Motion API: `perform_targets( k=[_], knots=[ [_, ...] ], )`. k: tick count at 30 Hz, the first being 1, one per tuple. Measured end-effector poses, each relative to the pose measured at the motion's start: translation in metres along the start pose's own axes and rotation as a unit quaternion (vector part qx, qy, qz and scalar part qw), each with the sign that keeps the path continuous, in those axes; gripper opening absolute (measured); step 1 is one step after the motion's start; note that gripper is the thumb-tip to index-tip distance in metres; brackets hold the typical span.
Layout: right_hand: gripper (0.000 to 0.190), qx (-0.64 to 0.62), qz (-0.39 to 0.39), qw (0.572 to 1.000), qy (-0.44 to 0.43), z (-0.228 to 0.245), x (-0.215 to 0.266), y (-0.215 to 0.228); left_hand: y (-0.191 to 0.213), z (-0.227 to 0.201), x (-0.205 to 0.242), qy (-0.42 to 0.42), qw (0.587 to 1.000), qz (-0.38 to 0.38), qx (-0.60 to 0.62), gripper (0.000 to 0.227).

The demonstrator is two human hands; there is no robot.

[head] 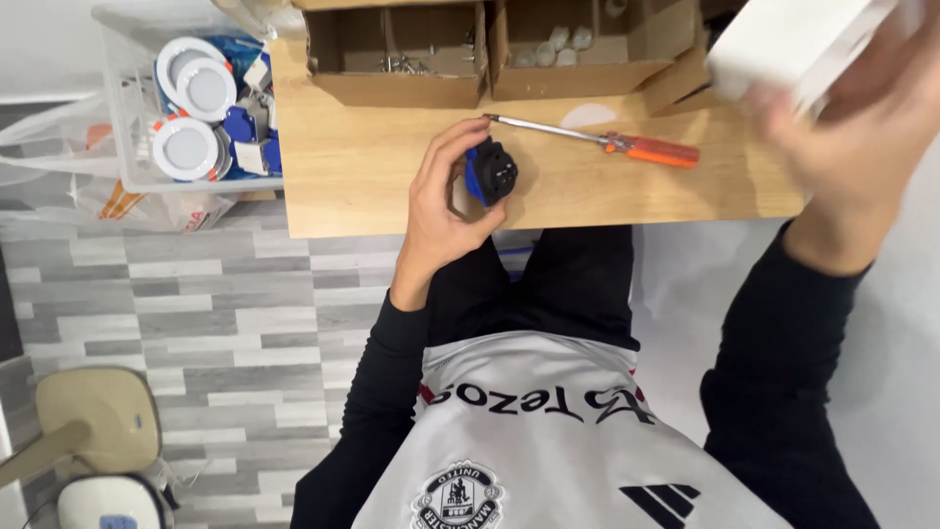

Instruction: The person assembles a blue and white electrical component by inserting a black connector and a white plastic piece. They then use a screwdriver to tighten screws on the blue casing, securing the parts together on a wooden table.

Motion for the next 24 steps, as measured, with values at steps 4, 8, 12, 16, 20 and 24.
perform_targets(
  k=[4, 8, 12, 16, 20, 24],
  knots=[
    [0.076, -0.046, 0.01, 0.998, -0.032, 0.037, 0.013, -0.063, 0.0, 0.008, 0.007, 0.016, 1.0, 0.003, -0.002, 0.067],
    [0.089, -0.071, 0.092, 0.989, -0.096, 0.001, 0.043, -0.11, -0.001, 0.003, 0.01, 0.048, 0.994, -0.014, 0.093, 0.069],
    [0.079, -0.055, 0.063, 0.995, -0.057, -0.005, 0.047, -0.142, 0.002, -0.001, 0.013, 0.024, 0.993, -0.035, 0.114, 0.073],
    [0.075, -0.066, 0.081, 0.993, -0.05, -0.006, 0.048, -0.157, 0.007, -0.028, -0.004, -0.007, 1.0, 0.006, 0.015, 0.071],
    [0.069, -0.056, 0.095, 0.994, -0.02, 0.0, 0.044, -0.163, -0.002, -0.045, -0.018, -0.061, 0.997, 0.054, -0.013, 0.057],
    [0.068, -0.048, 0.103, 0.993, -0.007, -0.005, 0.05, -0.162, -0.02, -0.052, -0.029, -0.07, 0.991, 0.116, -0.009, 0.044]
  ],
)
Point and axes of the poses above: each hand's wrist, its own x-axis away from the middle knuckle, its own y-axis out of the back of the hand, z = x × y, the point moved 9 cm from there along -x, towards the middle knuckle, and after that the axes turned 7 degrees about -y, right-handed, at the moved point
